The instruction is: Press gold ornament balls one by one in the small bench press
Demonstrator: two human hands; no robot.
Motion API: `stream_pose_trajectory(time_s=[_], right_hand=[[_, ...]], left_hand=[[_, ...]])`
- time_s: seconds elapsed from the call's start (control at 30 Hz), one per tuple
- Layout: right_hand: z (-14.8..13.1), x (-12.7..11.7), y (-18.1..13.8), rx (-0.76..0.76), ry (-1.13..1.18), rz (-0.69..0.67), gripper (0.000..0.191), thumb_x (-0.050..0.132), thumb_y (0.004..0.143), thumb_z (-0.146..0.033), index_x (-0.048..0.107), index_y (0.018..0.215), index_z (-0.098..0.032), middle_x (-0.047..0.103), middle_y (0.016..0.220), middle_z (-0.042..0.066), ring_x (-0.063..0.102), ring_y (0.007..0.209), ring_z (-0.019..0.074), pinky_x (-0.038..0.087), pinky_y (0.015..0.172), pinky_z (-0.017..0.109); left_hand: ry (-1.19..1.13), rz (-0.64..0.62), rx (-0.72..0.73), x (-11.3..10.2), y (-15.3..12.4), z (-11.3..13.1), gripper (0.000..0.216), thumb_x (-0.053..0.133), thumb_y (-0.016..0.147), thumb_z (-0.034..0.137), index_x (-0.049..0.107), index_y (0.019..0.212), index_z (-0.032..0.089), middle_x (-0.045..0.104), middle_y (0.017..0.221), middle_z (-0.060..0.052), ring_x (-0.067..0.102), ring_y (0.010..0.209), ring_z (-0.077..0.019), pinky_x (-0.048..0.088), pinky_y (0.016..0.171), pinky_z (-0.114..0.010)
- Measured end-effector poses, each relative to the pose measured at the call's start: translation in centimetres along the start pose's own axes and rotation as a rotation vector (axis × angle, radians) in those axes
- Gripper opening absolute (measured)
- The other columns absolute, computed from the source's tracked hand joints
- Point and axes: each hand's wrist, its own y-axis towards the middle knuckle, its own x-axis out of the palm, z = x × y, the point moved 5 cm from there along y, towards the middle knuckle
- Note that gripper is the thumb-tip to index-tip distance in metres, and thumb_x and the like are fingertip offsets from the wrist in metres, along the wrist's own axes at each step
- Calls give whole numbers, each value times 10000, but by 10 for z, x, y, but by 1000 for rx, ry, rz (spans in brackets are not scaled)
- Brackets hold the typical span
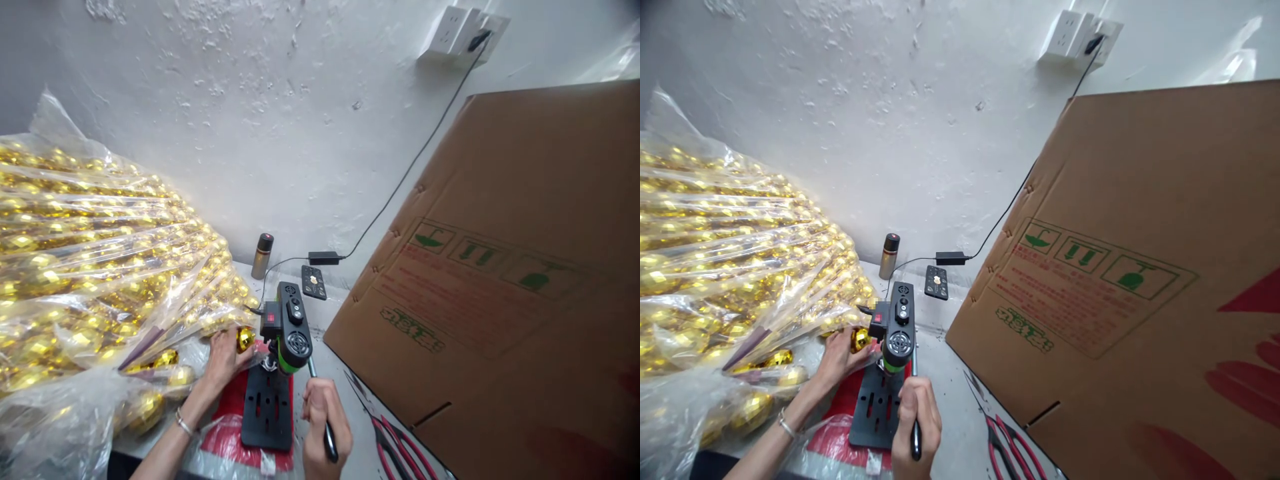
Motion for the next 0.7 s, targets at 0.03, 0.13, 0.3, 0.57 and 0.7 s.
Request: stream_pose_trajectory(time_s=[0.03,0.13,0.3,0.57,0.7], right_hand=[[-1,0,1,-3,-1,-7,315,456,1063,-163,546,768,-223,525,716,-22,521,594,119,423,550,230],[-7,0,5,1,-1,-23,310,455,1063,-151,551,777,-221,523,718,-23,511,581,111,414,540,225],[-24,-1,21,26,-18,35,333,455,1083,-181,556,769,-227,515,681,-44,499,550,96,402,532,212],[-27,-2,28,22,-22,-17,323,463,1076,-170,532,768,-233,520,693,-46,514,585,99,421,564,206],[-30,-2,27,-17,-21,-21,315,447,1072,-142,536,785,-233,526,690,-48,513,567,89,425,547,189]], left_hand=[[-44,26,1,-5,-5,-2,413,611,933,454,628,1251,190,800,1129,-115,764,1073,-307,556,1031,-487],[-348,98,-61,-17,-30,-10,520,492,1001,587,589,1347,211,770,1231,-100,766,1072,-264,623,930,-405],[-733,-21,-168,0,-85,-9,651,503,962,714,629,1368,221,733,1393,-110,685,1307,-309,593,1065,-422],[-447,-103,-61,30,-99,4,573,717,833,487,648,1333,216,777,1285,-141,737,1192,-355,586,1055,-541],[-357,-119,70,32,-89,11,475,780,791,376,717,1240,235,792,1199,-128,749,1129,-356,619,995,-526]])
